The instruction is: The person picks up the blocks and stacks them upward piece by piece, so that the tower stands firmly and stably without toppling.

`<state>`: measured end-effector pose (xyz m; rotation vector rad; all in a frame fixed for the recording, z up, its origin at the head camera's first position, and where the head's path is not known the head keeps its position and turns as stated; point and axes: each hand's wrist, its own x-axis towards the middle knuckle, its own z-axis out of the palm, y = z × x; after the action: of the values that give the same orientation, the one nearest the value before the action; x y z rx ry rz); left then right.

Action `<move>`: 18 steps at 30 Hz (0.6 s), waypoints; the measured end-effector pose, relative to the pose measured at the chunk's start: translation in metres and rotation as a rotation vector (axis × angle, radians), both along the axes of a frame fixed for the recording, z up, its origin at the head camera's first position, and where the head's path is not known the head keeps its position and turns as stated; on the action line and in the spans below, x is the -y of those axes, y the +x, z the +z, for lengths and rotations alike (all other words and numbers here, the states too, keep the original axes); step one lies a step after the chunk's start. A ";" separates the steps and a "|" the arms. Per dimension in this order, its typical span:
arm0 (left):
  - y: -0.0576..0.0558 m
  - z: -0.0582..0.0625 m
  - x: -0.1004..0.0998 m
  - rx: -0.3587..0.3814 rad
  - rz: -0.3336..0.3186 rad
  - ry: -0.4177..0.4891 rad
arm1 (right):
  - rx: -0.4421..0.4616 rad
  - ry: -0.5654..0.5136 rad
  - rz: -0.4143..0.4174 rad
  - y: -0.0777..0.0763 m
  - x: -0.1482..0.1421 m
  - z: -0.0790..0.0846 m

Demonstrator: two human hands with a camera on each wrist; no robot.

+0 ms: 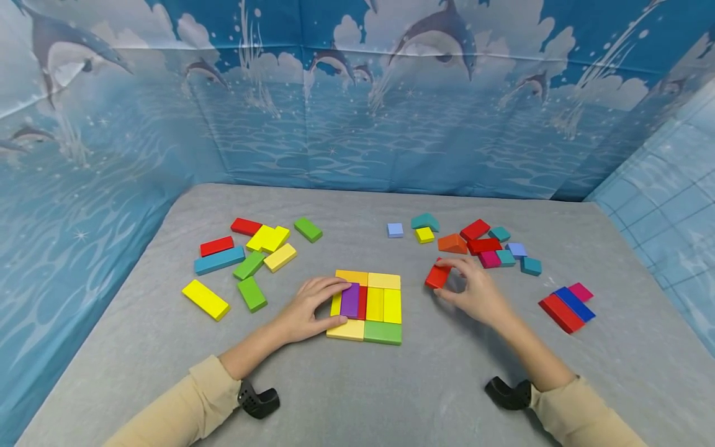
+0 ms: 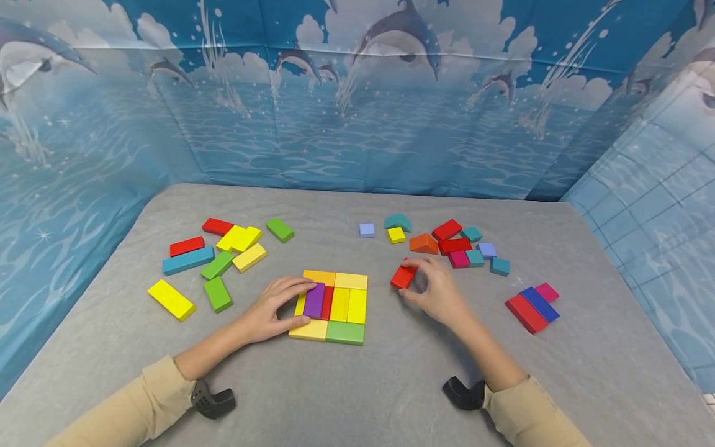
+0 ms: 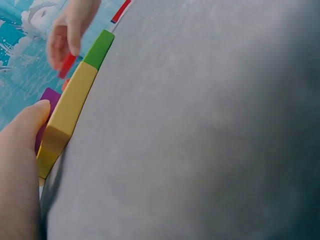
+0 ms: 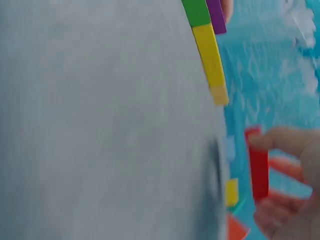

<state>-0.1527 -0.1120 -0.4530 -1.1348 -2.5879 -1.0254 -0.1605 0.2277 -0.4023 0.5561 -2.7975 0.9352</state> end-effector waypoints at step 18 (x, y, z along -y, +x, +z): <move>0.000 0.002 0.000 0.027 0.013 -0.009 | 0.186 -0.105 0.348 0.018 0.065 0.000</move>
<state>-0.1526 -0.1124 -0.4514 -1.1123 -2.6199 -1.0350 -0.1421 0.1625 -0.4021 1.0119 -2.8414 1.2503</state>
